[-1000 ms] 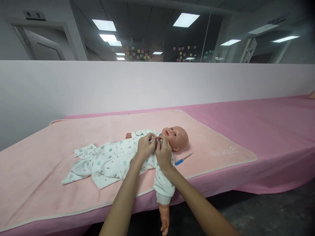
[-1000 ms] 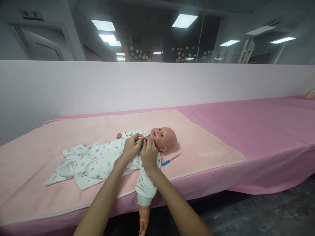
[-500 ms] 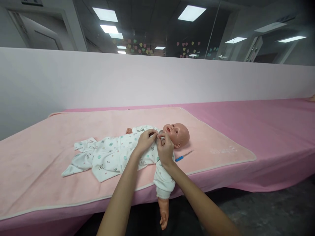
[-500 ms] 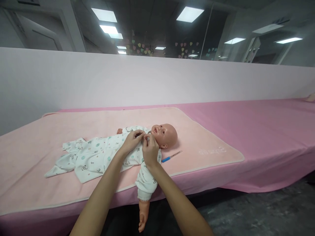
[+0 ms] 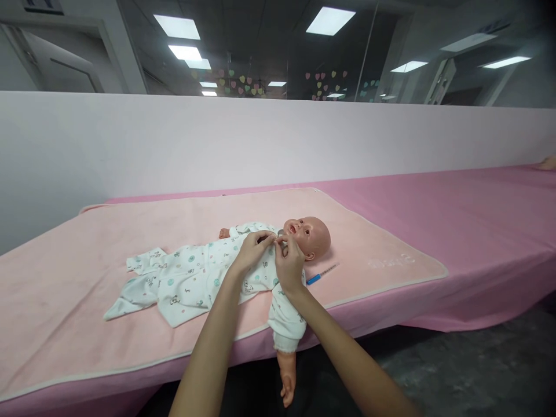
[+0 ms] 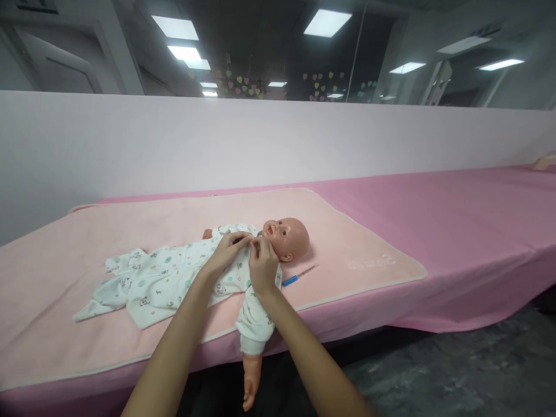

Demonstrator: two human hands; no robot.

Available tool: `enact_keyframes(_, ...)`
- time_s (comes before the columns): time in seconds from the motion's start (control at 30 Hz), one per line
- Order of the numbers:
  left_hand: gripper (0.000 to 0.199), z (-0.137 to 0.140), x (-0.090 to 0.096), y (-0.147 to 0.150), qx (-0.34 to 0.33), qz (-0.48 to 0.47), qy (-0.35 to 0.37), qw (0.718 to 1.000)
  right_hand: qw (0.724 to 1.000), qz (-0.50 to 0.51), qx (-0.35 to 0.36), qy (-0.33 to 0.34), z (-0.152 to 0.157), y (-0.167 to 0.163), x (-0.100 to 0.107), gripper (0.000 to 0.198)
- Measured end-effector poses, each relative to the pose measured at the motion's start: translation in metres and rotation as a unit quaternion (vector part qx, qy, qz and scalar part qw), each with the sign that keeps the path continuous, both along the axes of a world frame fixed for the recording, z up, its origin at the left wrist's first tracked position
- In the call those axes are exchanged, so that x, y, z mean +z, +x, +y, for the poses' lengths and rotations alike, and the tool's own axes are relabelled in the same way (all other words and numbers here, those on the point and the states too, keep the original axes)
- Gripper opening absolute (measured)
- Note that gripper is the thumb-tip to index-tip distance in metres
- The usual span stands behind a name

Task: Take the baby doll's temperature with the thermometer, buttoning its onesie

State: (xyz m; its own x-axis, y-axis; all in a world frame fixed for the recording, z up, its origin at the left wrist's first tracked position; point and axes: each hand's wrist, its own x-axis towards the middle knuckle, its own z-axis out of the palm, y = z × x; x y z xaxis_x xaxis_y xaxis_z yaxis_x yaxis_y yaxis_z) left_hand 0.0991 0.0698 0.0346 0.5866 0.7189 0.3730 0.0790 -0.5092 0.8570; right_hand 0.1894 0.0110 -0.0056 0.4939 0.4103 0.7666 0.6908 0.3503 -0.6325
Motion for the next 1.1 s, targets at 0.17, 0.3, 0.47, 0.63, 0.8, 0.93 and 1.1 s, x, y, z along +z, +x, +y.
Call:
enact_keyframes(0.17, 0.029, 0.0007, -0.0006, 0.0006, 0.005, -0.002, -0.008, 1.0, 1.0, -0.019, -0.015, 0.004, -0.0009, -0.0006, 0.0008, 0.012)
enact_keyframes(0.3, 0.028, 0.0007, -0.0008, 0.0013, 0.006, -0.007, -0.018, 1.0, 0.999, -0.029, -0.019, 0.005, -0.0009, -0.0008, 0.0002, 0.012)
enact_keyframes(0.47, 0.029, 0.0, 0.0009, 0.0018, 0.009, -0.004, -0.033, 0.999, 0.999, -0.026, -0.032, 0.006, 0.0004, -0.0009, -0.0009, 0.012)
enact_keyframes(0.63, 0.028, -0.0003, 0.0009, 0.0007, 0.004, -0.011, -0.034, 0.999, 1.0, -0.009, -0.027, 0.01, -0.0006, -0.0007, 0.0016, 0.011)
enact_keyframes(0.8, 0.031, -0.0007, 0.0, -0.0005, 0.002, -0.006, -0.023, 1.0, 1.0, 0.015, -0.018, -0.003, -0.0031, -0.0003, 0.0043, 0.014)
enact_keyframes(0.93, 0.03, -0.0002, -0.0004, -0.0001, 0.008, -0.005, -0.012, 1.0, 1.0, 0.012, -0.003, -0.009, -0.0019, 0.0002, 0.0019, 0.014)
enact_keyframes(1.1, 0.024, -0.009, 0.0018, -0.0005, 0.084, -0.003, 0.085, 0.993, 1.0, 0.016, -0.001, 0.013, -0.0002, 0.0003, 0.0001, 0.015)
